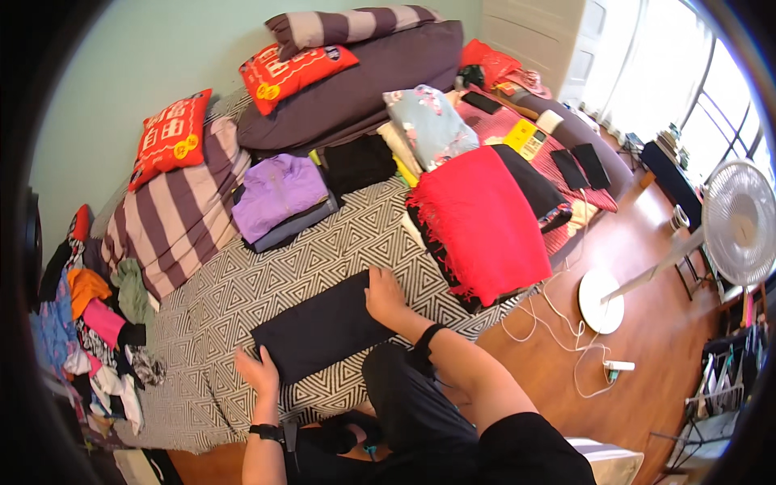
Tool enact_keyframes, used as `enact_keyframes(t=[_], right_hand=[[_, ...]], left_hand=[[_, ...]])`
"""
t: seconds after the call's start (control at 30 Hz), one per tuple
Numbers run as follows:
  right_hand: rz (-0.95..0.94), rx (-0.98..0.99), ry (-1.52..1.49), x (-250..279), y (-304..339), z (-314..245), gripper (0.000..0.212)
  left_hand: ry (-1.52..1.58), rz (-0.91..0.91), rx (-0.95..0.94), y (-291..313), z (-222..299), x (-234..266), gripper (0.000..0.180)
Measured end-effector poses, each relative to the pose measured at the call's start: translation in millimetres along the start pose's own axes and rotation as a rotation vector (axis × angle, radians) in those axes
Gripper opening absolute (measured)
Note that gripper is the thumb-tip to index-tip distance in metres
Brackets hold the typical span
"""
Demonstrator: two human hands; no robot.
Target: The person folds a green garment by hand on a bed and places it onto a stack of clothes.
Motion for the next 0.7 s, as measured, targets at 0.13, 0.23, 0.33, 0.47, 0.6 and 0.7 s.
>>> enact_keyframes(t=[0.13, 0.23, 0.33, 0.47, 0.6, 0.7], right_hand=[[0.065, 0.659, 0.321, -2.4, 39.1, -45.7, 0.063], [-0.06, 0.95, 0.494, -20.4, 43.6, -37.7, 0.069], [-0.076, 0.935, 0.507, -30.3, 33.9, -23.0, 0.071], [-0.057, 0.864, 0.477, -14.2, 11.9, -9.8, 0.07], [-0.113, 0.747, 0.491, -1.1, -12.5, 30.0, 0.073], [0.006, 0.65, 0.19, 11.9, -25.2, 76.9, 0.069]], left_hand=[[0.198, -0.199, -0.394, -33.9, 93.8, 8.2, 0.055], [0.144, -0.473, -0.526, -16.5, 136.8, -36.2, 0.076], [0.098, -0.624, -0.541, 0.2, 110.2, -63.7, 0.085], [0.0, -0.596, -0.395, -7.4, 64.7, -48.7, 0.086], [0.01, -0.473, -0.136, -2.5, 10.4, -36.0, 0.086], [0.064, -0.294, -0.096, 3.3, -5.9, -41.0, 0.087]])
Point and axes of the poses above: each hand's wrist, its own y-axis away from the middle knuckle, its own x-axis out of the back of the hand, z = x × y, the point moved 4 cm from there along -y, towards the middle knuckle, and after that the axes turned 9 degrees about -x, right-handed, at the moved point
